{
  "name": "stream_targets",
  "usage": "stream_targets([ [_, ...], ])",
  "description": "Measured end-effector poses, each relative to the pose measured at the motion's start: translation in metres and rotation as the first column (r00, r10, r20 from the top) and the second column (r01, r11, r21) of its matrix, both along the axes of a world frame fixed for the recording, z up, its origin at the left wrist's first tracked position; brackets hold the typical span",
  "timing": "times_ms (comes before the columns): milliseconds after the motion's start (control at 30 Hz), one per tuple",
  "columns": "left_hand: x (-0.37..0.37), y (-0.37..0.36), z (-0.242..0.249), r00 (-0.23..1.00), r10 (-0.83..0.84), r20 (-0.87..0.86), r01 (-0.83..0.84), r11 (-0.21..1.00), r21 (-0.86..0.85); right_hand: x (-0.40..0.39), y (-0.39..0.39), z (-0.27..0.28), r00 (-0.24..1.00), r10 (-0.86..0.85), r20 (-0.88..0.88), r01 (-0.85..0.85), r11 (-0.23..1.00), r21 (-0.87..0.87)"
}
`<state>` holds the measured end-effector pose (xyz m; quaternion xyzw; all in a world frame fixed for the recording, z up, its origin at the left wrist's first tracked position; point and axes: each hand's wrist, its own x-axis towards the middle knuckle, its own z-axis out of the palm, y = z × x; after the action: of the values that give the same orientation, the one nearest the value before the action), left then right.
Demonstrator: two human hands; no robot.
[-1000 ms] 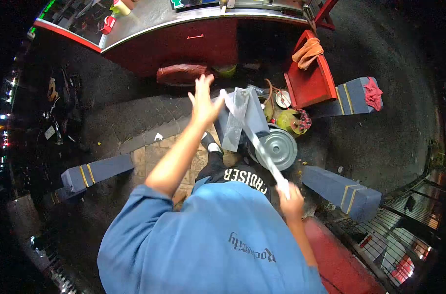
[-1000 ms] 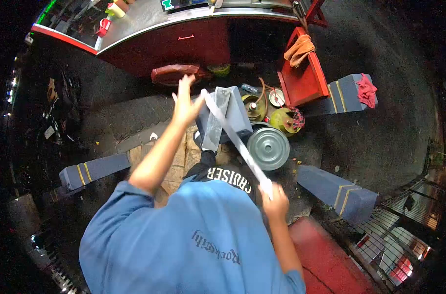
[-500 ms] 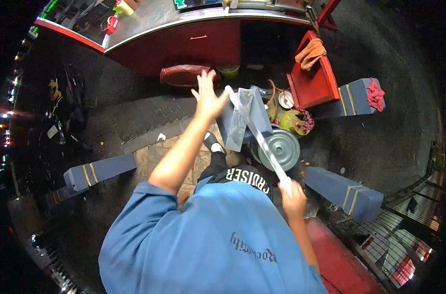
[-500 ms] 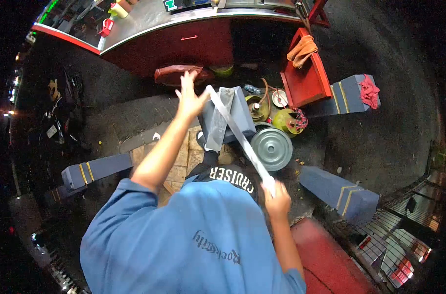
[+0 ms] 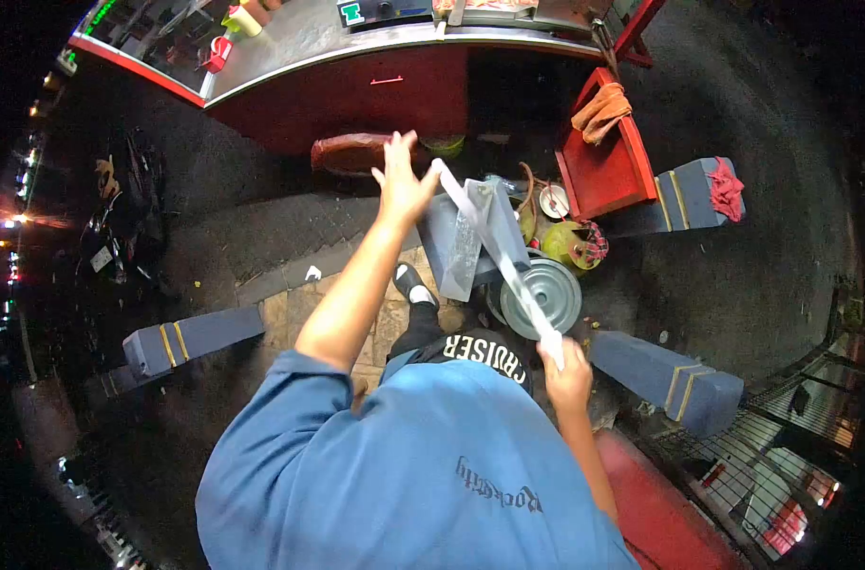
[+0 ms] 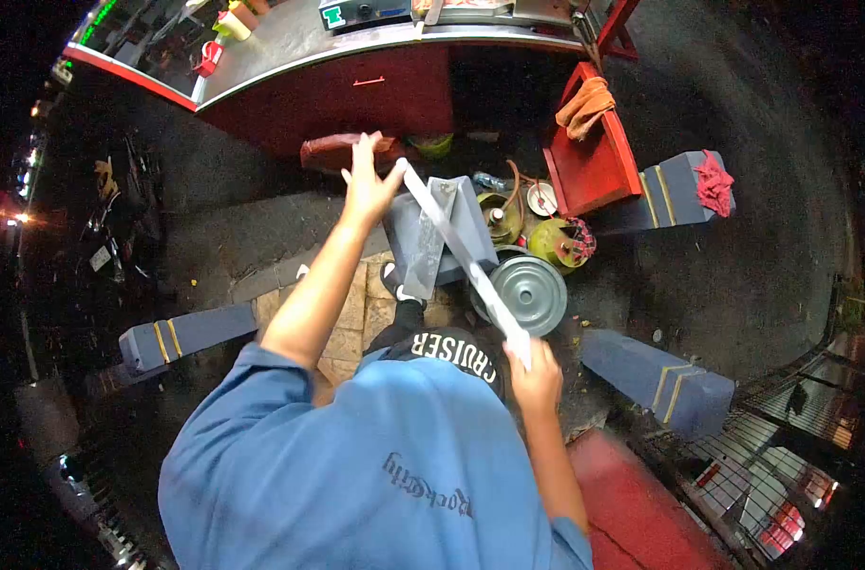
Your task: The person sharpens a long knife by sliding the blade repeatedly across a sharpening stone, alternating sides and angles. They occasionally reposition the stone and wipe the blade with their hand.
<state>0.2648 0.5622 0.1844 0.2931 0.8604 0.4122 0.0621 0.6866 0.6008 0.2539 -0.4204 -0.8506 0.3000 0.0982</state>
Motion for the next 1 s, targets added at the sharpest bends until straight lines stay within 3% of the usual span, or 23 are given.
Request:
stream_targets([
  [100, 0.078, -0.057, 0.006, 0.975, -0.196, 0.102, 0.197, 0.980, 0.002, 0.106, -0.024, -0.032, 0.997, 0.073, 0.007, -0.073, 0.997, 0.005],
  [167, 0.115, -0.083, 0.017, 0.951, -0.233, 0.206, 0.238, 0.971, -0.004, 0.140, -0.036, -0.018, 0.985, 0.088, 0.150, -0.086, 0.996, -0.019],
  [267, 0.074, -0.066, 0.011, 0.968, -0.199, 0.151, 0.202, 0.979, -0.006, 0.106, -0.028, -0.025, 0.997, 0.053, 0.062, -0.055, 0.998, 0.026],
  [333, 0.019, -0.028, -0.002, 0.994, -0.100, 0.047, 0.098, 0.995, 0.033, 0.028, -0.011, -0.015, 0.999, 0.023, -0.023, -0.022, 0.997, 0.072],
  [467, -0.042, 0.011, 0.002, 0.998, 0.064, -0.014, -0.064, 0.998, -0.005, -0.037, 0.009, -0.017, 0.998, 0.010, 0.057, -0.013, 0.998, 0.066],
  [567, -0.003, -0.016, -0.017, 0.999, -0.027, 0.020, 0.026, 1.000, 0.016, 0.009, -0.009, -0.003, 1.000, 0.023, 0.010, -0.023, 0.999, -0.024],
  [633, 0.053, -0.055, -0.004, 0.982, -0.160, 0.102, 0.157, 0.987, 0.035, 0.077, -0.021, -0.026, 0.996, 0.086, -0.035, -0.085, 0.996, 0.028],
  [700, 0.089, -0.077, 0.010, 0.961, -0.172, 0.217, 0.177, 0.984, -0.003, 0.124, -0.031, -0.034, 0.991, 0.108, 0.077, -0.110, 0.994, 0.028],
  [767, 0.073, -0.075, 0.001, 0.962, -0.181, 0.203, 0.187, 0.982, -0.013, 0.099, -0.024, -0.031, 0.994, 0.091, 0.054, -0.094, 0.995, 0.045],
  [833, 0.023, -0.049, -0.007, 0.989, -0.120, 0.082, 0.119, 0.993, 0.017, 0.039, -0.013, -0.018, 0.997, 0.072, 0.016, -0.073, 0.993, 0.096],
  [933, -0.050, -0.003, -0.003, 0.998, 0.063, -0.005, -0.063, 0.997, 0.032, -0.051, 0.012, -0.015, 0.996, 0.029, 0.084, -0.038, 0.994, 0.101],
  [1000, -0.061, 0.006, 0.009, 0.993, 0.116, 0.019, -0.116, 0.993, 0.009, -0.053, 0.007, -0.010, 0.997, 0.014, 0.075, -0.018, 0.998, 0.059],
])
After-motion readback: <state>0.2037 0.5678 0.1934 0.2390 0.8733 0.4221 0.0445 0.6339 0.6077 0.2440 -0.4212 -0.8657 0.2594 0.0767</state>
